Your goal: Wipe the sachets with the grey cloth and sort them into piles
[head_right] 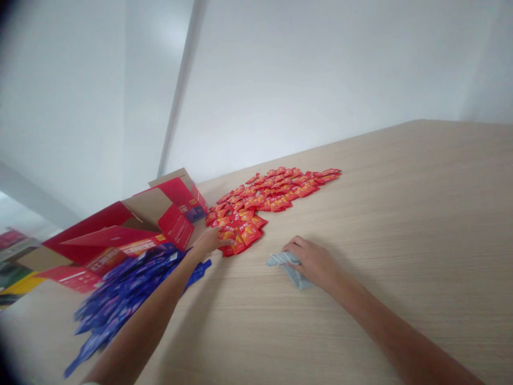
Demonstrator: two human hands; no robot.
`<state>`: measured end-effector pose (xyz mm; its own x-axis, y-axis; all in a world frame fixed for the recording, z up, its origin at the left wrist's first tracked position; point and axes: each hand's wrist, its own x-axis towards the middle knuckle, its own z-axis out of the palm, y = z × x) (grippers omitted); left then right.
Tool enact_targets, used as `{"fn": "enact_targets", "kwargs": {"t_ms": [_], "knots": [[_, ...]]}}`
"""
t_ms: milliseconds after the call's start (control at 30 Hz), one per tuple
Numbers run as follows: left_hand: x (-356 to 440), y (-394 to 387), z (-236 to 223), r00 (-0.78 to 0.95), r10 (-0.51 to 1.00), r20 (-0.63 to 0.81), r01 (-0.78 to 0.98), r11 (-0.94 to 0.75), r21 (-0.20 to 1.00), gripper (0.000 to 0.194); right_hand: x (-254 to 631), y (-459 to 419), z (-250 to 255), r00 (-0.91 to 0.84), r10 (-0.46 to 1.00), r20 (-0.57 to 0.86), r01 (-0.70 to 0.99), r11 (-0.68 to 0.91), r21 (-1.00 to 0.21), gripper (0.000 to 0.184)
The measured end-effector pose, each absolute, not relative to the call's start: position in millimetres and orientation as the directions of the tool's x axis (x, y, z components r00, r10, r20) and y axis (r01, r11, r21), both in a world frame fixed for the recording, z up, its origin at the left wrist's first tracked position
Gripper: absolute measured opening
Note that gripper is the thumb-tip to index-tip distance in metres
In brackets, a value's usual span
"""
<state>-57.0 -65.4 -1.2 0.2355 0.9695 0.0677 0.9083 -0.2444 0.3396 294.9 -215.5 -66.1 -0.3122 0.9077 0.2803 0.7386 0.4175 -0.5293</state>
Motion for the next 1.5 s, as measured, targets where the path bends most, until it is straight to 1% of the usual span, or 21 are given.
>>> {"fn": "enact_targets", "kwargs": {"t_ms": [100, 200, 300, 400, 467, 533, 567, 600, 667, 733, 800, 867, 900, 967, 1033, 1100, 1167, 1300, 1333, 1400, 1500], "knots": [[-60.0, -74.0, 6.0, 0.194, 0.981, -0.031, 0.932, -0.174, 0.317, 0.033, 296.0, -214.0, -68.5, -0.314, 0.91, 0.27, 0.731, 0.413, -0.543, 0.027], [-63.3, -86.5, 21.8, 0.177, 0.981, -0.075, 0.93, -0.142, 0.338, 0.031, 300.3, -210.3, -70.5, -0.305, 0.919, 0.249, 0.715, 0.393, -0.578, 0.029], [-66.9, -111.0, 43.1, 0.195, 0.976, -0.1, 0.901, -0.139, 0.41, 0.032, 309.8, -205.0, -71.6, -0.289, 0.929, 0.23, 0.705, 0.369, -0.606, 0.032], [-64.1, -151.7, 59.9, 0.254, 0.956, -0.149, 0.846, -0.145, 0.512, 0.045, 323.5, -199.4, -73.1, -0.272, 0.933, 0.234, 0.705, 0.359, -0.612, 0.036], [-54.7, -185.7, 62.7, 0.317, 0.925, -0.211, 0.802, -0.143, 0.581, 0.054, 333.5, -195.8, -74.8, -0.254, 0.936, 0.244, 0.711, 0.352, -0.608, 0.039], [-39.3, -220.9, 56.2, 0.431, 0.846, -0.315, 0.714, -0.106, 0.692, 0.06, 343.1, -192.7, -76.6, -0.228, 0.939, 0.259, 0.728, 0.341, -0.595, 0.039], [-30.1, -237.3, 49.5, 0.535, 0.759, -0.372, 0.603, -0.035, 0.797, 0.062, 347.5, -191.3, -77.4, -0.217, 0.94, 0.265, 0.738, 0.335, -0.585, 0.039], [-20.6, -251.9, 40.9, 0.626, 0.664, -0.409, 0.499, 0.062, 0.864, 0.064, 351.6, -190.1, -78.1, -0.208, 0.94, 0.269, 0.749, 0.33, -0.575, 0.039], [-3.0, -274.4, 20.4, 0.726, 0.537, -0.43, 0.366, 0.229, 0.902, 0.072, 358.3, -188.4, -78.8, -0.198, 0.942, 0.271, 0.769, 0.321, -0.553, 0.039], [10.2, -287.2, 0.7, 0.747, 0.51, -0.427, 0.323, 0.283, 0.903, 0.076, 362.8, -187.8, -78.4, -0.185, 0.945, 0.269, 0.788, 0.307, -0.534, 0.04], [17.1, -292.6, -12.6, 0.741, 0.537, -0.403, 0.338, 0.221, 0.915, 0.075, 365.1, -188.2, -76.9, -0.181, 0.944, 0.277, 0.805, 0.304, -0.509, 0.041], [18.4, -294.4, -16.9, 0.734, 0.587, -0.34, 0.39, 0.045, 0.92, 0.069, 365.6, -189.4, -74.6, -0.187, 0.941, 0.282, 0.819, 0.308, -0.485, 0.041], [17.4, -295.2, -15.9, 0.734, 0.612, -0.295, 0.427, -0.078, 0.901, 0.066, 365.5, -190.1, -73.3, -0.189, 0.941, 0.281, 0.824, 0.308, -0.476, 0.042], [13.6, -298.1, -10.4, 0.755, 0.628, -0.188, 0.49, -0.351, 0.798, 0.061, 365.0, -191.2, -70.9, -0.188, 0.945, 0.269, 0.832, 0.299, -0.468, 0.043], [8.6, -304.1, -4.3, 0.789, 0.606, -0.097, 0.517, -0.571, 0.637, 0.059, 364.9, -192.0, -69.0, -0.18, 0.95, 0.255, 0.839, 0.283, -0.465, 0.043], [3.0, -313.0, -1.8, 0.811, 0.584, -0.035, 0.526, -0.701, 0.481, 0.059, 364.9, -192.8, -67.6, -0.172, 0.955, 0.243, 0.844, 0.27, -0.463, 0.043], [-2.9, -323.0, -4.4, 0.851, 0.525, 0.013, 0.487, -0.799, 0.353, 0.06, 364.5, -193.9, -66.4, -0.16, 0.96, 0.231, 0.848, 0.253, -0.465, 0.043], [-12.0, -336.4, -19.3, 0.964, 0.251, 0.091, 0.233, -0.958, 0.17, 0.052, 361.1, -197.3, -63.8, -0.14, 0.956, 0.257, 0.871, 0.242, -0.428, 0.044], [-13.1, -337.3, -23.3, 0.973, 0.2, 0.114, 0.184, -0.973, 0.136, 0.051, 359.6, -198.3, -62.8, -0.137, 0.951, 0.276, 0.876, 0.246, -0.414, 0.043], [-13.2, -336.8, -30.1, 0.975, 0.148, 0.165, 0.136, -0.987, 0.083, 0.052, 355.9, -200.5, -59.6, -0.13, 0.94, 0.316, 0.882, 0.255, -0.397, 0.041], [-10.8, -334.3, -36.7, 0.968, 0.13, 0.215, 0.118, -0.991, 0.068, 0.051, 347.5, -205.6, -49.2, -0.12, 0.919, 0.376, 0.882, 0.272, -0.384, 0.041]]}}
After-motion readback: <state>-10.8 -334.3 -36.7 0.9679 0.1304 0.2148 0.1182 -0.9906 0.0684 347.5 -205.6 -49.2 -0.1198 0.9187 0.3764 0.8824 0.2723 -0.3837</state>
